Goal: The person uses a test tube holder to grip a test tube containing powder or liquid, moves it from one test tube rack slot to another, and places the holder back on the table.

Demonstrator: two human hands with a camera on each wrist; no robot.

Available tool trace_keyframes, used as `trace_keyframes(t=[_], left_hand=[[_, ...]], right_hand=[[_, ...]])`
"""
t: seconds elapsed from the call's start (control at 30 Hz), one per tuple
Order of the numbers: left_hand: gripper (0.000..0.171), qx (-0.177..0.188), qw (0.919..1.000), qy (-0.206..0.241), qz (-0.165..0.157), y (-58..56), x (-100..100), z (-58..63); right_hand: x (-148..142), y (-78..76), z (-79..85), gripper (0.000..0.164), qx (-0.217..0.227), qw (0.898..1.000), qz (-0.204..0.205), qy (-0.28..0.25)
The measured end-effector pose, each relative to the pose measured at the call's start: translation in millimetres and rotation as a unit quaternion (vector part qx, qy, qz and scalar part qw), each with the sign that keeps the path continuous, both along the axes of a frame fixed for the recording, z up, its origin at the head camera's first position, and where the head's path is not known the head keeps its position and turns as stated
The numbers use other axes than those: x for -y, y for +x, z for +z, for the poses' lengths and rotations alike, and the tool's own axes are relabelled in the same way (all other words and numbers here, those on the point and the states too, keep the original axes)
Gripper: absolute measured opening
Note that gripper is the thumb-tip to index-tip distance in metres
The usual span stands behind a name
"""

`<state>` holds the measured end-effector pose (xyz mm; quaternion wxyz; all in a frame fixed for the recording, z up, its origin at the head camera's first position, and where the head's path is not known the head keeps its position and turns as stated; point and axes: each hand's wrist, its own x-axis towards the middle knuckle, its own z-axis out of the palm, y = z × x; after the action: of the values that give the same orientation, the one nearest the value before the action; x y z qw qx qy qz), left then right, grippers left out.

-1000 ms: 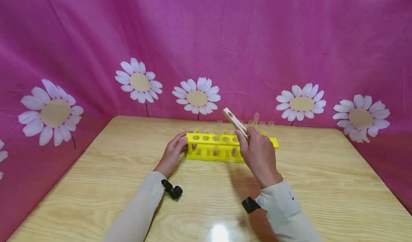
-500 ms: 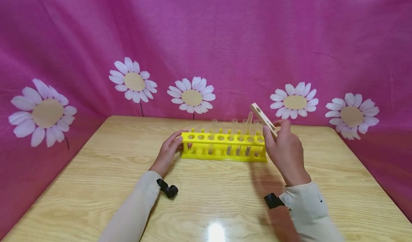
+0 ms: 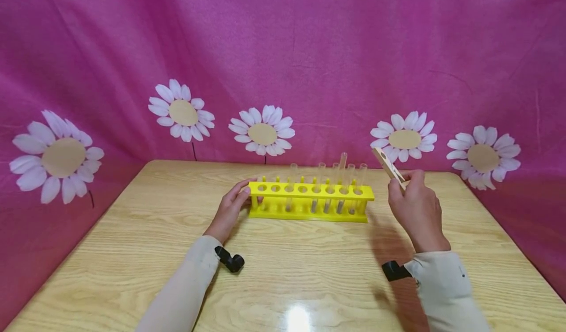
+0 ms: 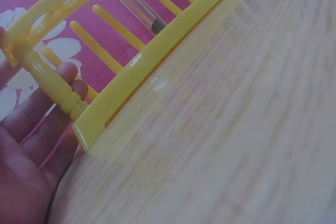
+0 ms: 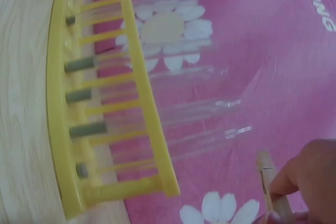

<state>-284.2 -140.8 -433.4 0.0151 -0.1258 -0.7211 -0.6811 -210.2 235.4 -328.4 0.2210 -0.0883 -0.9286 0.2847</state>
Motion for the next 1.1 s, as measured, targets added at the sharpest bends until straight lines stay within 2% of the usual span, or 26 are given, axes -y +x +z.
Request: trace_keyframes(t=[0.2,0.5,0.63,0.8,1.1], left_hand=[[0.047,-0.008,0.9999,-0.009,0.002,-0.6,0.7,-0.4],[0.046,-0.01,0.9999,0.002,-0.004,-2.1,0.3,-0.5],[0.047,-0.008,1.0,0.0,-0.002,-1.7,-0.2,-0.4],[0.049,-0.012,0.9999,-0.011,0.004,-3.1,0.1,-1.3],[0.047,-0.01,1.0,0.0,0.002,-2.3,0.4,-3.3]], right_hand=[[-11.6,-3.8,-4.8,0.038,0.054,0.998,0.002,0.01],[-20.7,-9.2,-18.2,0.03,0.076,0.996,0.018,0.033],[-27.0,-11.0,-22.4,0.028,0.1,0.994,0.018,0.048],[-31.3,-13.0,-27.7,0.027,0.16,0.985,0.025,0.052],[-32.0,-13.9,-37.3,0.029,0.25,0.965,0.055,0.053]])
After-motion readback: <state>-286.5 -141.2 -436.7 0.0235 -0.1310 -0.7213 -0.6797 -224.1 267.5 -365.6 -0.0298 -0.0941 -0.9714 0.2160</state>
